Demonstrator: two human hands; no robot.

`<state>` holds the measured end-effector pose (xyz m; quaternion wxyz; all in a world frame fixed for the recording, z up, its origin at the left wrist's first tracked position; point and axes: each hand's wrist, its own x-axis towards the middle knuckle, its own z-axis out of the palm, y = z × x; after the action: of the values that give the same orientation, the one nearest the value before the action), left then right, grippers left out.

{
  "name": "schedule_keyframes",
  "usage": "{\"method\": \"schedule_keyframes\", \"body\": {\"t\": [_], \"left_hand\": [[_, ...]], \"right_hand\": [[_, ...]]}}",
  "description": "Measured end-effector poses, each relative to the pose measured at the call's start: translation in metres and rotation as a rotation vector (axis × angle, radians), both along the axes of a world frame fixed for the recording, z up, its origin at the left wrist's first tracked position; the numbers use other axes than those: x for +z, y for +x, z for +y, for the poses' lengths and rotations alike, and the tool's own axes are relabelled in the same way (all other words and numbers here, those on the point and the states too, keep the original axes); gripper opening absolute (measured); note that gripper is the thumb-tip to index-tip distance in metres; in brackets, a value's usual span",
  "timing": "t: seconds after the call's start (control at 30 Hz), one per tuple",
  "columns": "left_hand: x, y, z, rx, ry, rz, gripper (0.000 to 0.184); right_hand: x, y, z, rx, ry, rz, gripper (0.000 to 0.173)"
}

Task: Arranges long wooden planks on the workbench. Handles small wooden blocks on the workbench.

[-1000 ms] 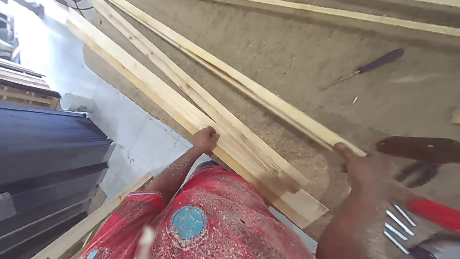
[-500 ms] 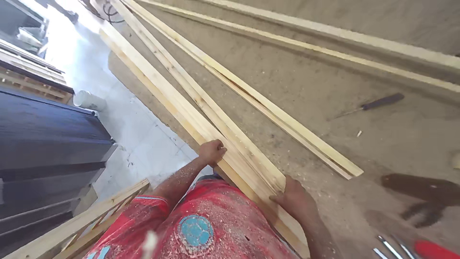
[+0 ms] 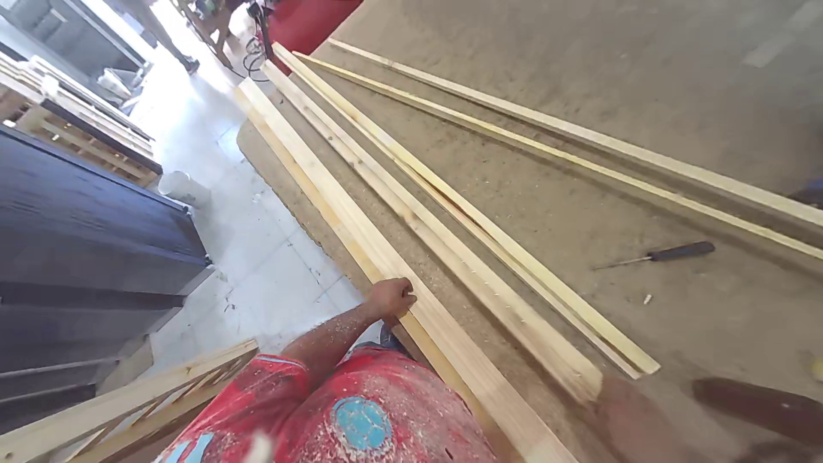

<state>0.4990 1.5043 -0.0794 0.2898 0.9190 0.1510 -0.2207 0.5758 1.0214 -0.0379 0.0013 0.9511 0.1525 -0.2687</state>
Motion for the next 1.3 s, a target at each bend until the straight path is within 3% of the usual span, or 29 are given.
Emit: {"method": "schedule_keyframes", "body": {"t": [0.13,0.3,0.43,0.67,0.8,0.97,1.07,1.17,1.23,1.3], "left_hand": [[0.001,0.003,0.001,-0.024,0.004,-0.01,0.039],[0.001,0.002,0.0,-0.011,-0.023,0.002,0.04],[-0.003,-0.005,-0.001,-0.003,-0.047,-0.02,0.039],[0.003,-0.001,0.004,-0.003,-0.108,-0.003,0.042],[0.014,-0.008,0.017,0.241,-0.221,-0.149,0.04],[0.026,-0.019,0.067,0.759,-0.06,-0.309,0.055],[0.019,-0.02,0.102,1.128,-0.234,-0.38,0.067],[0.007,-0.013,0.126,1.422,-0.653,-0.436,0.072],[0.005,-0.01,0.135,1.464,-1.002,-0.41,0.067],[-0.004,-0.009,0.14,1.406,-1.179,-0.378,0.063]], "right_hand": [[-0.018,0.001,0.021,-0.084,0.088,-0.114,0.099],[-0.01,-0.078,0.084,0.014,0.235,0.005,0.082],[-0.023,-0.136,0.097,0.017,0.236,-0.007,0.107],[-0.029,-0.149,0.092,0.026,0.116,-0.087,0.122],[-0.03,-0.145,0.094,0.054,0.137,-0.118,0.125],[-0.019,-0.146,0.086,0.08,0.158,-0.172,0.124],[0.008,-0.155,0.09,0.081,0.18,-0.155,0.109],[0.017,-0.166,0.092,0.063,0.227,-0.161,0.089],[0.015,-0.171,0.091,0.068,0.243,-0.187,0.087],[0.012,-0.174,0.091,0.074,0.265,-0.201,0.089]]}}
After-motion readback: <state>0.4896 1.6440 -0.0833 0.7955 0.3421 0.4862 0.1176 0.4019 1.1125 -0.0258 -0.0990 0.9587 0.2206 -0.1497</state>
